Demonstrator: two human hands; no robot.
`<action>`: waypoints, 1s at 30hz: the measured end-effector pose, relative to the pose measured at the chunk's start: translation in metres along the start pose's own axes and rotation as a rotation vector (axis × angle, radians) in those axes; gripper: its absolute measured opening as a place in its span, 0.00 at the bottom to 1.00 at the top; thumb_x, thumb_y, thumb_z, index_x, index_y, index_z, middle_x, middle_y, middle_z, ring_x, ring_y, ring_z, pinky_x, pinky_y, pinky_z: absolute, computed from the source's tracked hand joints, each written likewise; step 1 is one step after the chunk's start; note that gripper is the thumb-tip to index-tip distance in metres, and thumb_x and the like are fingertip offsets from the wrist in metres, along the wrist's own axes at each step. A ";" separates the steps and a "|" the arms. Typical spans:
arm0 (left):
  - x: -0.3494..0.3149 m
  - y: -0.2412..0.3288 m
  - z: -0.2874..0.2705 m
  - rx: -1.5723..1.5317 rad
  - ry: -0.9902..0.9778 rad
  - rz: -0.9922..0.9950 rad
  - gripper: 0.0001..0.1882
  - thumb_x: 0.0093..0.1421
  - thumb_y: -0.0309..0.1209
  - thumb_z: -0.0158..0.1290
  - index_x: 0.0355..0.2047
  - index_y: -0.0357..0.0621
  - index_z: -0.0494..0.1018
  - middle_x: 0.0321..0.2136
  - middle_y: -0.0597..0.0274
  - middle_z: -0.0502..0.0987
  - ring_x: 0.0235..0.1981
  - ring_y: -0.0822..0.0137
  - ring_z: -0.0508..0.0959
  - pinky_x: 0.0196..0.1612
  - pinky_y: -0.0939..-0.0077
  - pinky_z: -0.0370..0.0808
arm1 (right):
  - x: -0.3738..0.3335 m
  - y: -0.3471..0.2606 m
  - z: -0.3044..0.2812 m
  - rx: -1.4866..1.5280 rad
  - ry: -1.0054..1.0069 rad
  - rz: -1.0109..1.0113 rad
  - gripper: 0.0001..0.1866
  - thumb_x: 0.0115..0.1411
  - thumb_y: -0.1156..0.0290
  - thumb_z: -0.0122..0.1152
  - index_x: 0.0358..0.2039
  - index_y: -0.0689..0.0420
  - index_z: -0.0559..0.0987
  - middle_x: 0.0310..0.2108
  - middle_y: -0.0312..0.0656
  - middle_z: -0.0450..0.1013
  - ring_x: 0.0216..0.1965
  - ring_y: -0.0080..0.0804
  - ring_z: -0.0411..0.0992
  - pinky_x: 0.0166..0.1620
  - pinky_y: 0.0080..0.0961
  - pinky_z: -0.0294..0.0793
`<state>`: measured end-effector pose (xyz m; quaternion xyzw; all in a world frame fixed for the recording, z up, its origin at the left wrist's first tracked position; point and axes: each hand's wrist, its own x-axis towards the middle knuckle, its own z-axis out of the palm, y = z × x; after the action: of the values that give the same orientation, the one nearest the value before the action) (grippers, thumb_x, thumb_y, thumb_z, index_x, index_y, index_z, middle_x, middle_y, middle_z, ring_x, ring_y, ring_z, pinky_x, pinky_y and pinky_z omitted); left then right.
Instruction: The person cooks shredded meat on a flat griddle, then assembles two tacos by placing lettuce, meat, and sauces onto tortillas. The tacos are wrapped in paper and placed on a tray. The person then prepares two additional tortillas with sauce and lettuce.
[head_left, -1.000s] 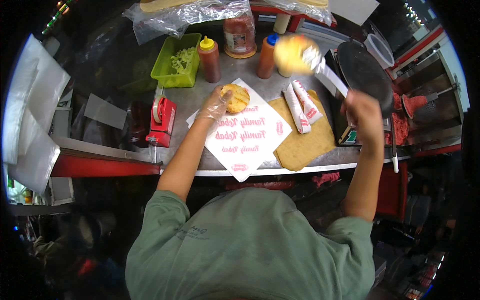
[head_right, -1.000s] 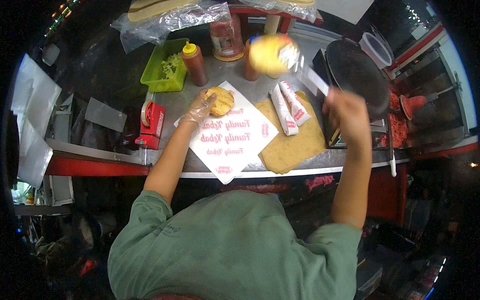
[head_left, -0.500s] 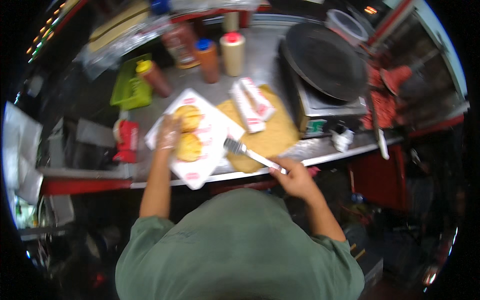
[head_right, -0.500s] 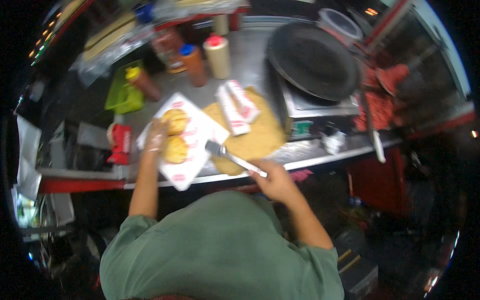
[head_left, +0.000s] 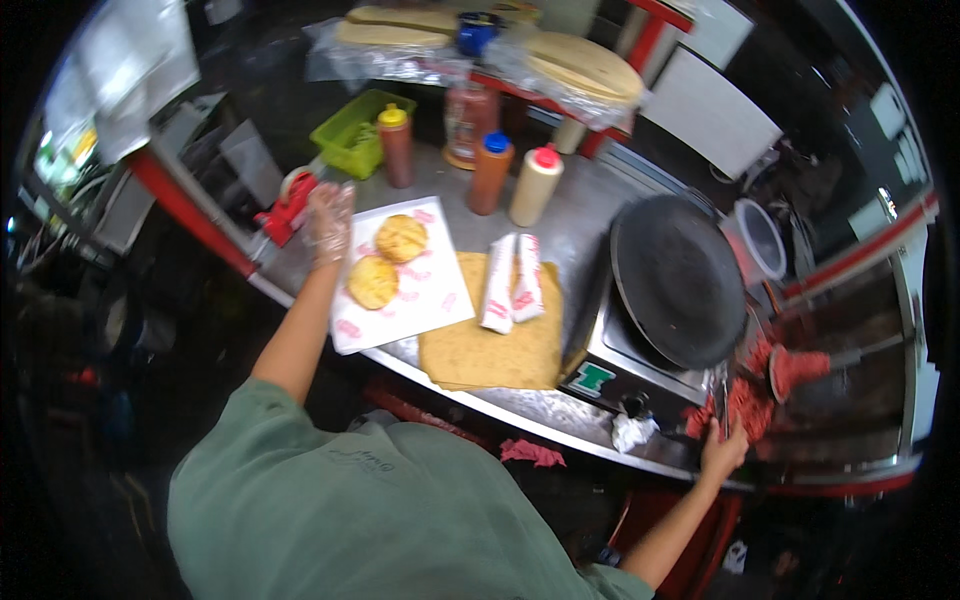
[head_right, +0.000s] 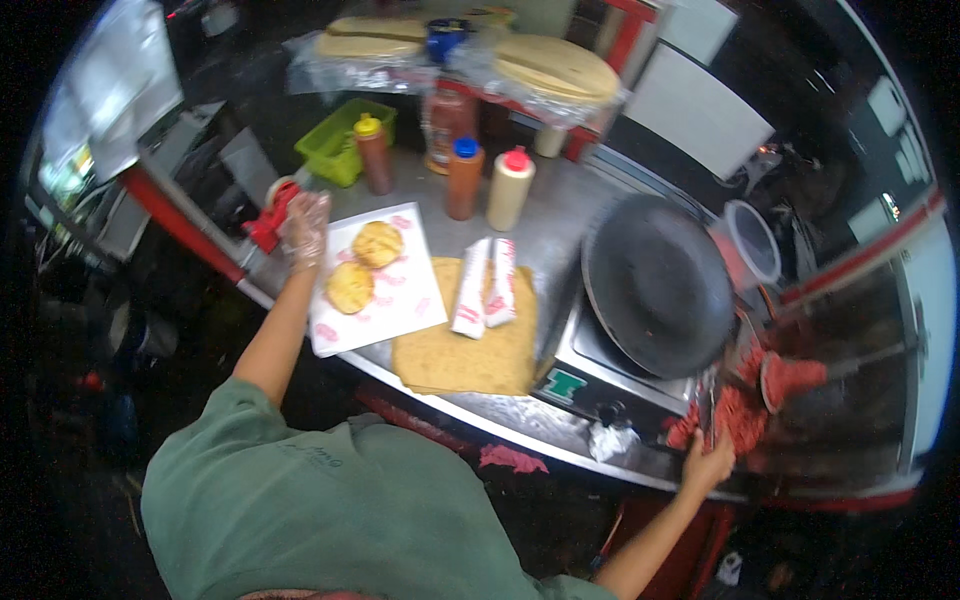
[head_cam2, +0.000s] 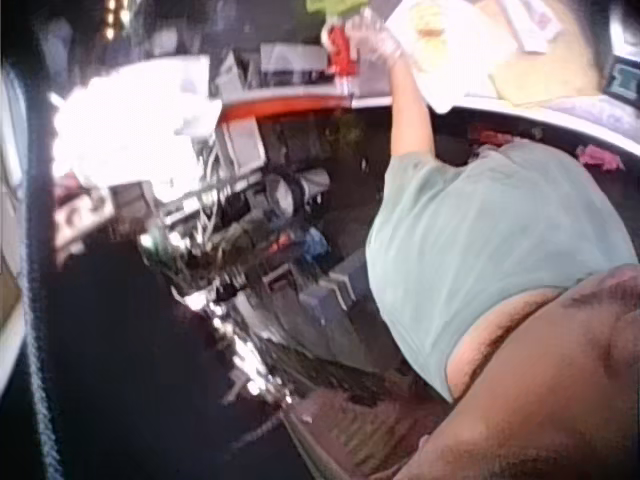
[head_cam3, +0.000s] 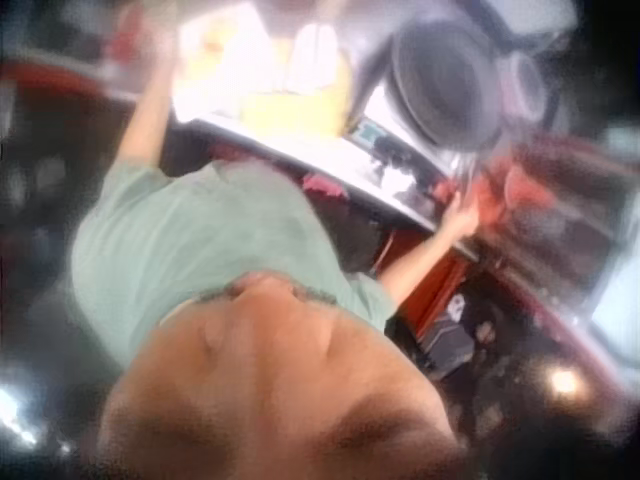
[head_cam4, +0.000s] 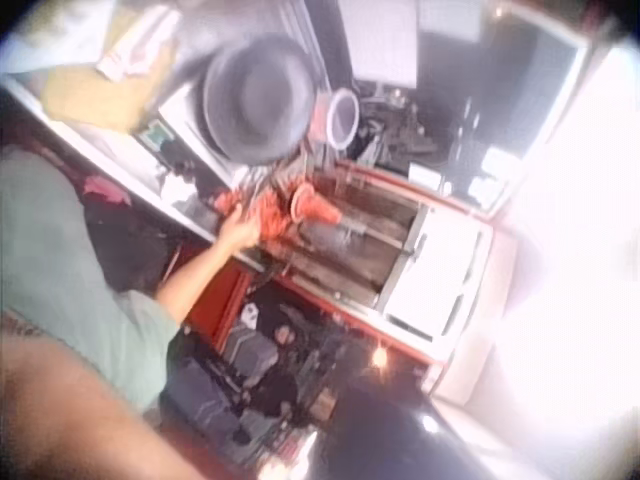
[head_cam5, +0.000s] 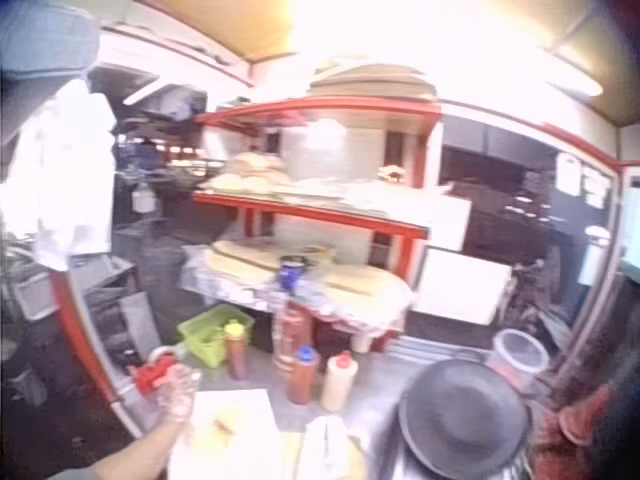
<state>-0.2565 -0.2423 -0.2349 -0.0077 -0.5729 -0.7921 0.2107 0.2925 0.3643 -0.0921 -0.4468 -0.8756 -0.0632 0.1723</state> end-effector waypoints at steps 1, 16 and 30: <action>0.003 -0.002 -0.001 0.491 0.041 0.258 0.30 0.65 0.36 0.66 0.58 0.34 0.64 0.52 0.46 0.76 0.56 0.55 0.79 0.61 0.62 0.76 | 0.003 0.001 0.001 0.068 0.074 -0.031 0.28 0.64 0.60 0.67 0.61 0.59 0.77 0.55 0.59 0.76 0.56 0.59 0.73 0.61 0.47 0.69; 0.029 0.098 0.087 -0.228 -1.167 -0.021 0.34 0.54 0.30 0.73 0.60 0.49 0.72 0.50 0.62 0.80 0.53 0.66 0.79 0.58 0.65 0.77 | -0.169 -0.510 -0.011 2.254 -0.976 0.300 0.42 0.71 0.40 0.53 0.73 0.58 0.61 0.60 0.58 0.70 0.62 0.51 0.71 0.65 0.50 0.72; -0.063 0.170 -0.185 0.423 -1.379 -0.484 0.23 0.67 0.40 0.61 0.56 0.39 0.77 0.47 0.51 0.83 0.49 0.57 0.83 0.56 0.64 0.77 | -0.123 -0.622 0.029 1.859 -0.266 -0.034 0.23 0.58 0.84 0.71 0.54 0.64 0.73 0.50 0.49 0.78 0.56 0.42 0.77 0.61 0.38 0.75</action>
<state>-0.0985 -0.4337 -0.1602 -0.3344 -0.7001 -0.5053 -0.3777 -0.1484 -0.0903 -0.1362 -0.1207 -0.5940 0.7106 0.3574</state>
